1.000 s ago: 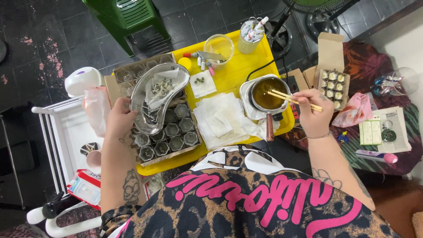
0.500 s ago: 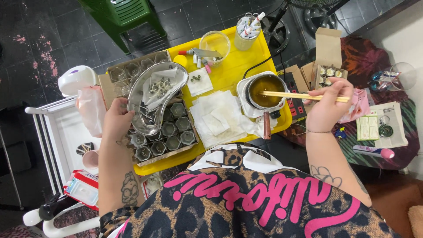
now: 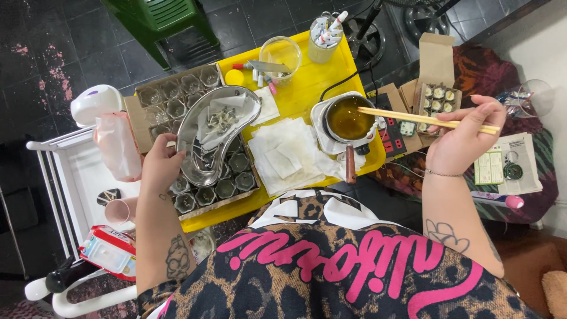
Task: The recorder is dipping wicks into melted wax and preparing them for insertion into candle jars.
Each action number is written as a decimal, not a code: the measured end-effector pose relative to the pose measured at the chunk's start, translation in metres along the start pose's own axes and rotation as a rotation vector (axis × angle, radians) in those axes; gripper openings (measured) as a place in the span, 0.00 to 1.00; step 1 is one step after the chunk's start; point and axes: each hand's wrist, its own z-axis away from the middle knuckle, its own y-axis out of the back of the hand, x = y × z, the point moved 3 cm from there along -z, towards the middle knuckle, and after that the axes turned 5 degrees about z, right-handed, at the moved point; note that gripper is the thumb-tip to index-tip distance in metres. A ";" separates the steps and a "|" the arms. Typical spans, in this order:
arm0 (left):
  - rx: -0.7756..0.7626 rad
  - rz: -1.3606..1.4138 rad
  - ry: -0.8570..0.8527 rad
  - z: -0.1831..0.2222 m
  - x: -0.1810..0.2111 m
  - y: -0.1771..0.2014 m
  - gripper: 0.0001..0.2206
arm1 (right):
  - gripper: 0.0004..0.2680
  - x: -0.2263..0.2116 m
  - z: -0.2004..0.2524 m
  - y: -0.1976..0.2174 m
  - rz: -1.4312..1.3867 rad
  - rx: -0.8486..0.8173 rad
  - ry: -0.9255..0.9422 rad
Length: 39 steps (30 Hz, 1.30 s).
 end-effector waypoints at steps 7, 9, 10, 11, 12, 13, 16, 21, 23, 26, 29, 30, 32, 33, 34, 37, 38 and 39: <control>-0.016 -0.002 -0.017 0.006 0.000 -0.010 0.17 | 0.11 -0.003 -0.001 -0.002 0.012 -0.041 -0.001; -0.034 0.013 -0.022 0.010 0.003 -0.013 0.17 | 0.12 -0.006 -0.002 -0.003 -0.014 -0.038 0.017; -0.033 0.012 -0.021 0.011 0.004 -0.014 0.17 | 0.12 -0.006 -0.003 -0.003 -0.016 -0.039 0.016; -0.040 0.033 -0.031 0.011 0.004 -0.015 0.17 | 0.12 -0.007 -0.005 -0.002 -0.024 -0.041 0.018; -0.047 0.054 -0.041 0.012 0.004 -0.016 0.17 | 0.12 -0.008 -0.006 -0.002 -0.033 -0.043 0.019; -0.047 0.053 -0.039 0.015 0.009 -0.017 0.17 | 0.12 -0.009 -0.006 -0.002 -0.033 -0.044 0.018; -0.010 -0.028 0.006 0.021 0.017 -0.019 0.17 | 0.12 -0.009 -0.008 -0.004 -0.047 -0.043 0.002; 0.007 -0.024 0.021 0.020 0.015 -0.014 0.17 | 0.12 -0.007 -0.005 -0.013 0.051 -0.125 -0.033; 0.014 -0.037 -0.027 0.012 0.009 -0.003 0.17 | 0.12 -0.014 -0.004 -0.018 0.139 -0.206 -0.002; 0.035 -0.080 -0.086 0.000 0.003 0.018 0.18 | 0.12 -0.025 0.001 -0.026 0.236 -0.349 0.046; 0.059 -0.106 -0.078 -0.012 0.011 0.036 0.18 | 0.14 -0.032 0.000 -0.032 0.250 -0.471 0.038; 0.066 -0.109 -0.054 -0.015 0.015 0.042 0.18 | 0.15 -0.033 0.000 -0.034 0.258 -0.531 0.006; 0.078 -0.169 -0.012 -0.016 0.030 0.049 0.18 | 0.16 -0.037 0.001 -0.039 0.296 -0.554 0.007; 0.088 -0.230 0.030 -0.016 0.036 0.052 0.17 | 0.17 -0.039 0.002 -0.041 0.334 -0.577 0.007; 0.085 -0.230 0.031 -0.028 0.024 0.057 0.17 | 0.17 -0.038 0.002 -0.042 0.337 -0.576 0.006; 0.055 -0.171 -0.018 -0.057 -0.005 0.068 0.17 | 0.18 -0.038 0.004 -0.048 0.349 -0.587 0.002; 0.054 -0.168 -0.046 -0.062 -0.008 0.070 0.17 | 0.19 -0.039 0.004 -0.051 0.329 -0.600 0.026; 0.051 -0.167 -0.074 -0.068 -0.011 0.071 0.18 | 0.20 -0.039 0.005 -0.054 0.310 -0.611 0.049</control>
